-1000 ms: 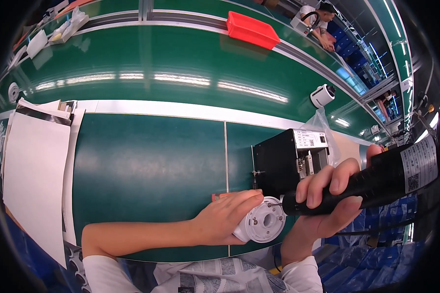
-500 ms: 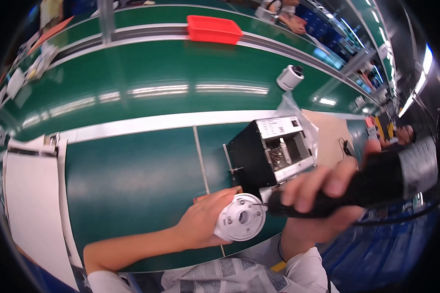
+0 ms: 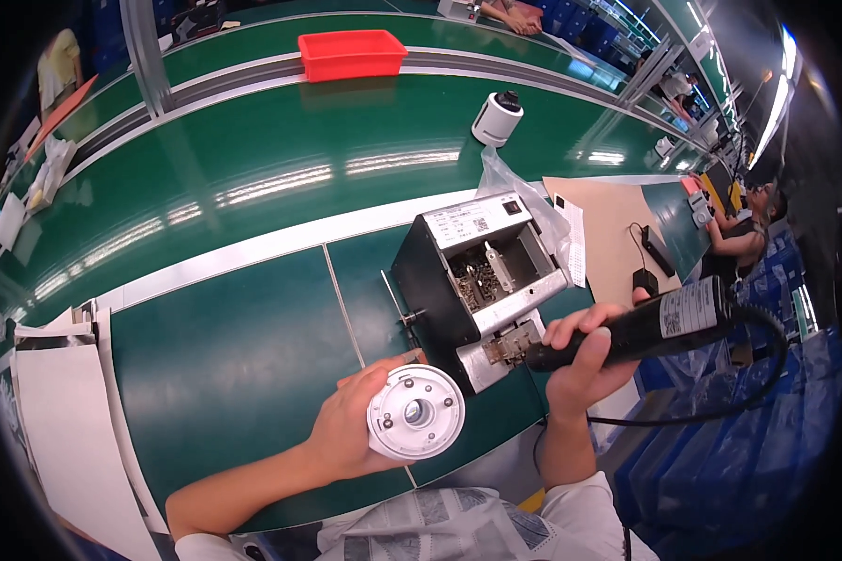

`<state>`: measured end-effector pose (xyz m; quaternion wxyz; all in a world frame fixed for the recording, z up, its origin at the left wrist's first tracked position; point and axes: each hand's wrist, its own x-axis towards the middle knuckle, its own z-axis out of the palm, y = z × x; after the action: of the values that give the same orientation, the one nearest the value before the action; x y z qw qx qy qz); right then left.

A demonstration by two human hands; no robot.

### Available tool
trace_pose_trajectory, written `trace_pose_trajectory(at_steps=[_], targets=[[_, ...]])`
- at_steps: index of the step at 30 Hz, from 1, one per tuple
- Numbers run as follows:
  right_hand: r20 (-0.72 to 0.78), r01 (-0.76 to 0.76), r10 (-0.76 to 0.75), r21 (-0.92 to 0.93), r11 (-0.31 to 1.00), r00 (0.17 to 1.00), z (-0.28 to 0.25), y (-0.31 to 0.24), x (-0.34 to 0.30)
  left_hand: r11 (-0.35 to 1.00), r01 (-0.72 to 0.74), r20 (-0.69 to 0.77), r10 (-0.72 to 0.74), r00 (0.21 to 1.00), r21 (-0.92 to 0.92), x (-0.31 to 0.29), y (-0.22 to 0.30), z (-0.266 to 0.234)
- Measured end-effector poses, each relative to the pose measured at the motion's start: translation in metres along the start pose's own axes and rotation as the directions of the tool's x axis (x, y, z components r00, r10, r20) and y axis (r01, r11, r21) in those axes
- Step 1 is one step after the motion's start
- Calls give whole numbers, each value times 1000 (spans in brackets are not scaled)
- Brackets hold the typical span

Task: The person fastens screws onto a white cylindrical electronic component using an electric screwdriver.

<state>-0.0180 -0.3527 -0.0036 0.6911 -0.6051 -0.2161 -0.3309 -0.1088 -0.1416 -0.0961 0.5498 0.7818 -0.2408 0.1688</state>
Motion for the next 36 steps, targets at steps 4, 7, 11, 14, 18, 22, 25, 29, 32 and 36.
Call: trace_pose_trajectory(at_steps=[4,7,11,14,18,22,25,29,32,36], targets=[[99,52,-63,108,993,993,-19,-17,1,999,-39,-21,39,999,15,11,4,-2],[-11,48,-47,173,984,999,1,-58,6,999,-37,0,37,999,15,12,11,-4],[78,7,-42,409,913,996,49,-82,4,1000,-31,-20,31,999,-6,11,11,-6],[331,-7,-82,260,966,940,63,-85,2,999,-50,-54,49,997,-13,11,10,-3],[288,15,-107,305,952,952,83,-84,-7,999,-31,-22,31,999,-18,10,9,-5],[289,37,-122,283,958,949,88,-80,-14,999,-38,-45,38,998,-12,8,8,-7],[242,36,-110,294,955,964,92,-79,-17,999,-39,-54,38,998,-2,5,7,-8],[260,56,-142,311,949,955,87,-82,-15,997,-75,-65,73,995,-16,9,8,-4],[273,51,-134,290,956,953,86,-84,-14,997,-79,-71,78,994,-8,8,8,-3],[276,55,-139,293,955,951,86,-81,-16,997,-83,-73,83,994,-1,9,7,-2]])
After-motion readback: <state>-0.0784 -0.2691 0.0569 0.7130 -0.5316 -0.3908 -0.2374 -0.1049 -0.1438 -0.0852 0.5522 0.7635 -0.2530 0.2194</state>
